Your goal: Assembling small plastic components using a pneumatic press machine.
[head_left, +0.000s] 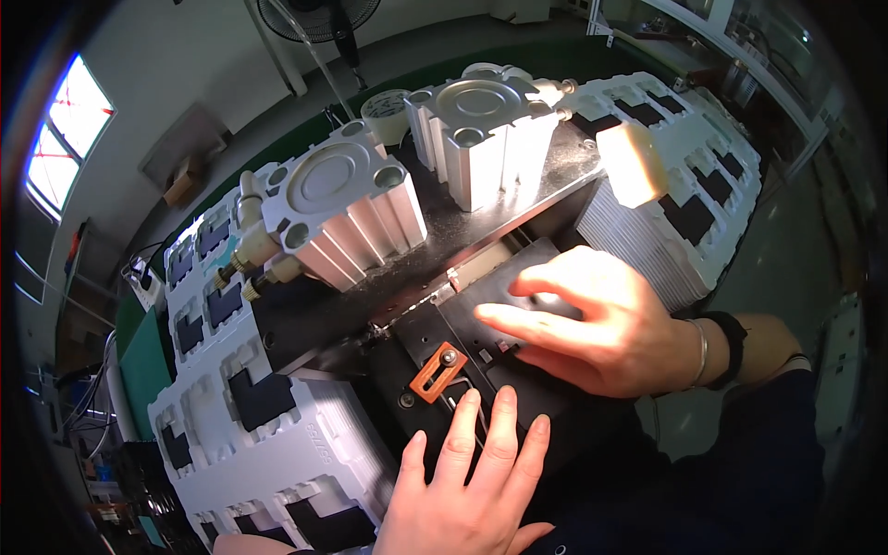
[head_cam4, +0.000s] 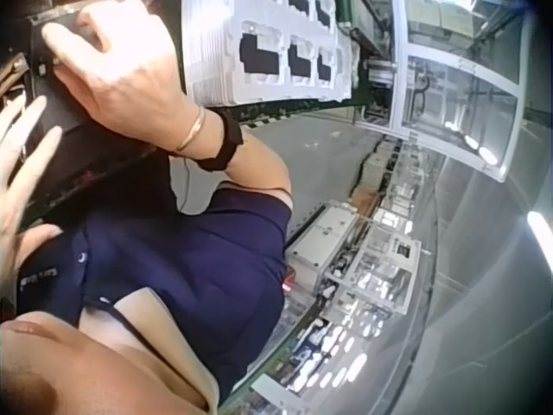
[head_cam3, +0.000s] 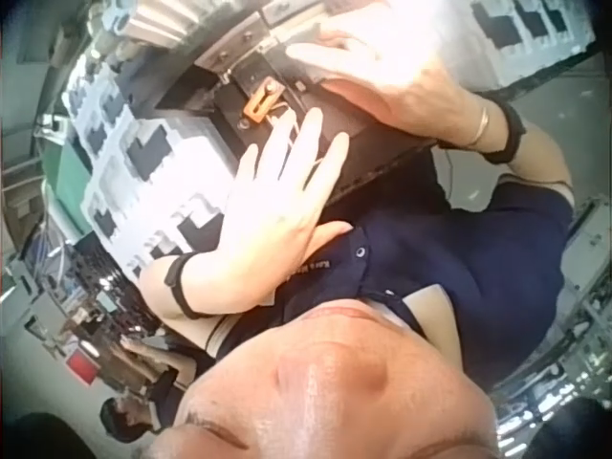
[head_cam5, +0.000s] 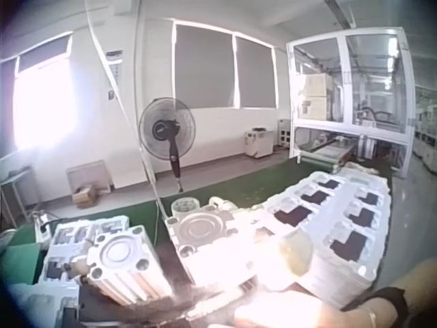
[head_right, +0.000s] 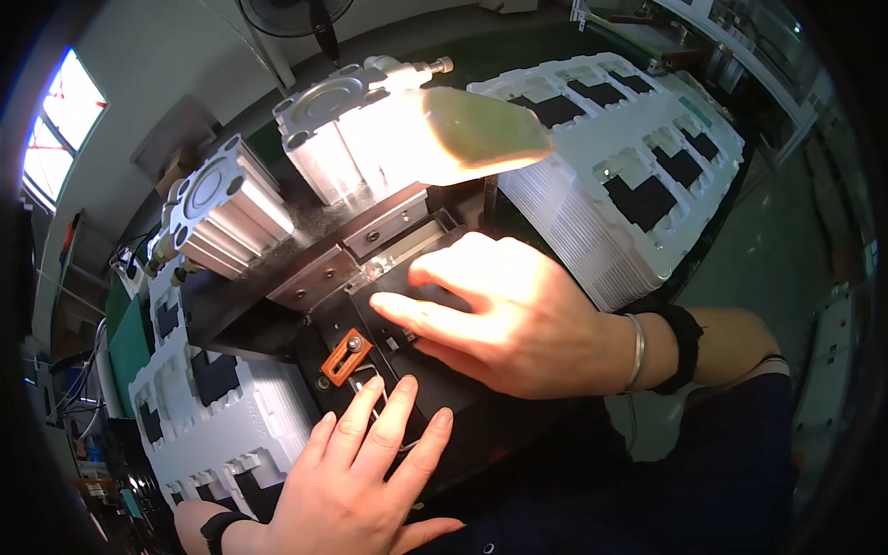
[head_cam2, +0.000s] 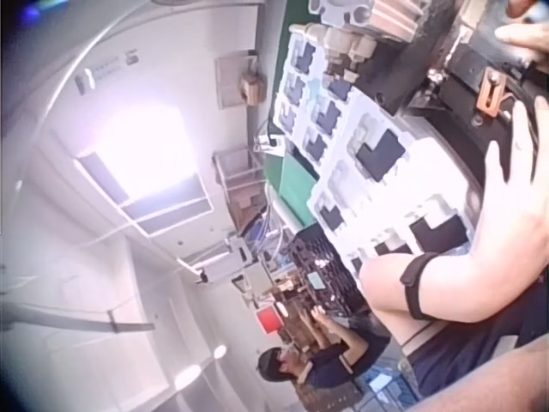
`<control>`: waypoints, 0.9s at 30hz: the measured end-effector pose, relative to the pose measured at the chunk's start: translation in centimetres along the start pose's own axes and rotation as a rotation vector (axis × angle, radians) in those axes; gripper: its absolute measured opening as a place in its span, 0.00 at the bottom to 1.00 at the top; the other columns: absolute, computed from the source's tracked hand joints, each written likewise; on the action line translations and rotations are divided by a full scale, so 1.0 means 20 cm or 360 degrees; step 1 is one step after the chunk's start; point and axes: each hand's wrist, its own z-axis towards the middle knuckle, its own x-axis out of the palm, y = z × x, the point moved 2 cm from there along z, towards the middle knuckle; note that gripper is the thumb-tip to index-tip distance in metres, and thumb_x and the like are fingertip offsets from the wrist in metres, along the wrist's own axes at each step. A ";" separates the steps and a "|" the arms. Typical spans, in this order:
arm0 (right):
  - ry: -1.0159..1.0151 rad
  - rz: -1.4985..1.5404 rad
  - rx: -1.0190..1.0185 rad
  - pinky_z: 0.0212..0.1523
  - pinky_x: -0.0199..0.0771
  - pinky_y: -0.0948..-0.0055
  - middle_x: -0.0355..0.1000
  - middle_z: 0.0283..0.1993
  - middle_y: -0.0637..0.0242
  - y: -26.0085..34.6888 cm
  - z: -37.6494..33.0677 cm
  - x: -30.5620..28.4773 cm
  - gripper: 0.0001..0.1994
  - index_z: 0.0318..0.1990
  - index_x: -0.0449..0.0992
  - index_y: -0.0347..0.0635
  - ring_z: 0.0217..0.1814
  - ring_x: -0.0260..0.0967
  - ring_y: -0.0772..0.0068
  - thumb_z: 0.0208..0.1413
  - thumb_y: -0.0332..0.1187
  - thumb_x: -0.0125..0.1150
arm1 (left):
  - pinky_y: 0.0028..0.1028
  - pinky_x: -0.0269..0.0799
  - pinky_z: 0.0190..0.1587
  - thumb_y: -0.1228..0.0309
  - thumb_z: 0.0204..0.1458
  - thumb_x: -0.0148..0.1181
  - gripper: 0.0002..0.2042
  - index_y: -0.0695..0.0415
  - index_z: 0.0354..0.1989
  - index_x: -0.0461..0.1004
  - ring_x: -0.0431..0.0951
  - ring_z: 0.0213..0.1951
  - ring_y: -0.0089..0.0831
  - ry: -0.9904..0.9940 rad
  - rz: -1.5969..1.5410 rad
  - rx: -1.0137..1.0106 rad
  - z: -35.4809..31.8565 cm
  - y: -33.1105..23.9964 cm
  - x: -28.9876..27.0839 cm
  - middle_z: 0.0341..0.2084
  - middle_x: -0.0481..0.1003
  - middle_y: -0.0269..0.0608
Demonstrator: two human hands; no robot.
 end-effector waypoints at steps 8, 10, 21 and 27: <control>0.0242 0.0555 0.0063 0.49 0.72 0.61 0.75 0.51 0.62 -0.04 -0.16 -0.10 0.15 0.43 0.79 0.44 0.49 0.71 0.57 0.50 0.40 0.71 | 0.50 0.64 0.60 0.34 0.46 0.58 0.41 0.53 0.63 0.69 0.63 0.65 0.51 0.0001 0.0058 0.0038 0.02 -0.01 -0.06 0.64 0.64 0.54; 0.0162 0.0562 0.0037 0.48 0.73 0.61 0.75 0.49 0.62 -0.08 -0.11 -0.06 0.14 0.42 0.79 0.43 0.48 0.72 0.57 0.50 0.39 0.71 | 0.53 0.57 0.64 0.41 0.45 0.64 0.44 0.57 0.66 0.62 0.57 0.68 0.53 0.0052 0.0072 0.0018 0.03 0.01 -0.06 0.67 0.59 0.56; 0.0062 0.0647 0.0040 0.46 0.76 0.65 0.76 0.44 0.62 -0.16 0.01 0.01 0.13 0.41 0.81 0.41 0.45 0.73 0.60 0.48 0.33 0.73 | 0.58 0.48 0.68 0.47 0.45 0.68 0.49 0.60 0.72 0.52 0.47 0.73 0.53 -0.0078 -0.0100 -0.0199 0.08 0.10 -0.03 0.72 0.50 0.53; 0.0094 0.0623 0.0059 0.48 0.75 0.66 0.76 0.45 0.62 -0.15 0.04 0.00 0.13 0.41 0.81 0.41 0.47 0.73 0.61 0.48 0.33 0.73 | 0.56 0.62 0.61 0.38 0.46 0.63 0.46 0.57 0.68 0.62 0.58 0.69 0.48 -0.0053 -0.0132 -0.0219 0.10 0.13 -0.03 0.68 0.59 0.52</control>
